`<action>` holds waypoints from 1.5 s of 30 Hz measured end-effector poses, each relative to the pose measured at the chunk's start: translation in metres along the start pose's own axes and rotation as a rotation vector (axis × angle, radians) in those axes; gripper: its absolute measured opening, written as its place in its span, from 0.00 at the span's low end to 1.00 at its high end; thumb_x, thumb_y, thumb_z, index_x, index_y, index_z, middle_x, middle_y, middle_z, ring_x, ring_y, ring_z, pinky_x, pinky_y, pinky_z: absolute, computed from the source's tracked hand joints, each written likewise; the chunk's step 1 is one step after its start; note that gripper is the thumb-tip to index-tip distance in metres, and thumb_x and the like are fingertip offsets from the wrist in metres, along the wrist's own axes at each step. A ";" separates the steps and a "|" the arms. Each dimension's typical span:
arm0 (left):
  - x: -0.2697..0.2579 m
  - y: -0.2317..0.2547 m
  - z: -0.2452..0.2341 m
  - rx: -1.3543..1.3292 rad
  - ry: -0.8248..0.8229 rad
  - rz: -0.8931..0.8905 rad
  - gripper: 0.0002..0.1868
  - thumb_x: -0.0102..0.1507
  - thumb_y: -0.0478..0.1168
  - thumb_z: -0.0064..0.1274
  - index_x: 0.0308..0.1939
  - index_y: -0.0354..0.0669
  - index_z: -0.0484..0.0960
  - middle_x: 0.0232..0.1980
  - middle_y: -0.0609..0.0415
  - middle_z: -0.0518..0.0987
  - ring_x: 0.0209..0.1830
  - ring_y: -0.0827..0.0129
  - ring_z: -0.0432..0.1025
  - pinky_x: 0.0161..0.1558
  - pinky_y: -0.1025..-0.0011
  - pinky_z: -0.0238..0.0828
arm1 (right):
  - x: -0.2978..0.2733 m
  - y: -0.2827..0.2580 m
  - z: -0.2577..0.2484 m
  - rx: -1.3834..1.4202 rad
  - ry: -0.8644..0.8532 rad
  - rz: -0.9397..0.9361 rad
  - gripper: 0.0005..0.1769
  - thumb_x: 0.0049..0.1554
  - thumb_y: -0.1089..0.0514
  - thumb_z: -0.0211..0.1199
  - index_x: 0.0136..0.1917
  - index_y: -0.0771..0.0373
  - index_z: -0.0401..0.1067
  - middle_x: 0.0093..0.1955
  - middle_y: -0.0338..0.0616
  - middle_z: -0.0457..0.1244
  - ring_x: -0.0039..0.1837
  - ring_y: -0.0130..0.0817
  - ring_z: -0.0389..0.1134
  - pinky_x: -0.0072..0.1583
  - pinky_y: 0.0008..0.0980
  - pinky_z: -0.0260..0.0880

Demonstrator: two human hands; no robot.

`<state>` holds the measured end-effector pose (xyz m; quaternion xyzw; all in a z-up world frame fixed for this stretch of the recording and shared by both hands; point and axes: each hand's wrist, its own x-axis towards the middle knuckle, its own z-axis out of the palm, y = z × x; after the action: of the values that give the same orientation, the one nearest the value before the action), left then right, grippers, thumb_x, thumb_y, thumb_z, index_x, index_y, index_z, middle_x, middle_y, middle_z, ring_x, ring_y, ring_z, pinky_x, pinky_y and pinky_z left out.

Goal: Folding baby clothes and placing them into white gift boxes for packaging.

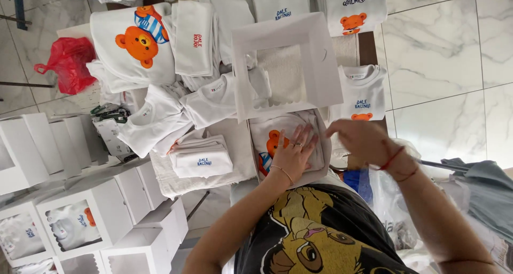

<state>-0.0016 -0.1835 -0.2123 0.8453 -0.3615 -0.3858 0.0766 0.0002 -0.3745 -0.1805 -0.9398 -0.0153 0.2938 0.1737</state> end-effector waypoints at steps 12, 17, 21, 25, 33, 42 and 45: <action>-0.048 -0.032 -0.035 -0.830 0.296 0.120 0.18 0.60 0.41 0.36 0.54 0.51 0.65 0.50 0.65 0.73 0.46 0.75 0.70 0.44 0.74 0.65 | 0.014 -0.116 -0.105 0.399 0.511 -0.624 0.09 0.49 0.77 0.48 0.37 0.71 0.68 0.39 0.50 0.63 0.43 0.36 0.65 0.46 0.27 0.66; -0.088 -0.064 -0.024 -0.850 0.969 -0.127 0.04 0.57 0.45 0.49 0.35 0.57 0.77 0.25 0.68 0.76 0.18 0.77 0.68 0.21 0.80 0.66 | 0.032 -0.174 -0.076 0.449 0.503 -0.616 0.09 0.49 0.73 0.54 0.35 0.62 0.70 0.35 0.40 0.64 0.39 0.36 0.66 0.42 0.28 0.66; -0.112 -0.099 -0.016 -0.701 1.272 -0.309 0.04 0.54 0.38 0.52 0.32 0.52 0.79 0.22 0.63 0.74 0.17 0.73 0.67 0.24 0.76 0.66 | 0.044 -0.206 -0.052 0.362 0.326 -0.752 0.04 0.49 0.66 0.56 0.37 0.59 0.68 0.39 0.38 0.64 0.41 0.38 0.66 0.40 0.29 0.66; -0.131 -0.125 -0.015 -0.781 1.376 -0.388 0.05 0.55 0.34 0.49 0.33 0.48 0.78 0.27 0.58 0.75 0.19 0.70 0.68 0.26 0.76 0.66 | 0.050 -0.231 -0.031 0.426 0.096 -0.715 0.04 0.49 0.67 0.53 0.39 0.62 0.68 0.40 0.44 0.64 0.42 0.44 0.65 0.41 0.36 0.66; -0.138 -0.163 -0.047 -0.659 1.431 -0.294 0.06 0.55 0.33 0.48 0.34 0.46 0.77 0.29 0.58 0.74 0.23 0.70 0.69 0.29 0.75 0.66 | 0.087 -0.248 -0.059 0.495 0.336 -0.627 0.11 0.51 0.68 0.54 0.49 0.65 0.68 0.46 0.49 0.62 0.47 0.42 0.65 0.44 0.33 0.67; -0.120 -0.164 -0.107 -0.747 1.277 0.129 0.08 0.61 0.30 0.41 0.43 0.40 0.69 0.35 0.52 0.72 0.30 0.68 0.70 0.30 0.74 0.68 | 0.323 -0.165 -0.122 -0.121 0.021 -0.326 0.36 0.42 0.67 0.56 0.64 0.67 0.54 0.63 0.52 0.52 0.60 0.51 0.53 0.58 0.44 0.51; -0.126 -0.156 -0.095 -0.801 1.240 0.130 0.06 0.60 0.30 0.42 0.41 0.36 0.70 0.32 0.51 0.73 0.28 0.70 0.69 0.29 0.79 0.69 | 0.347 -0.168 -0.115 -0.236 -0.261 -0.093 0.36 0.36 0.54 0.66 0.56 0.68 0.62 0.51 0.54 0.60 0.50 0.51 0.61 0.48 0.44 0.61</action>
<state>0.0956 0.0001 -0.1353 0.7923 -0.1329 0.0653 0.5919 0.3638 -0.2075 -0.2253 -0.9058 -0.1157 0.4013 0.0720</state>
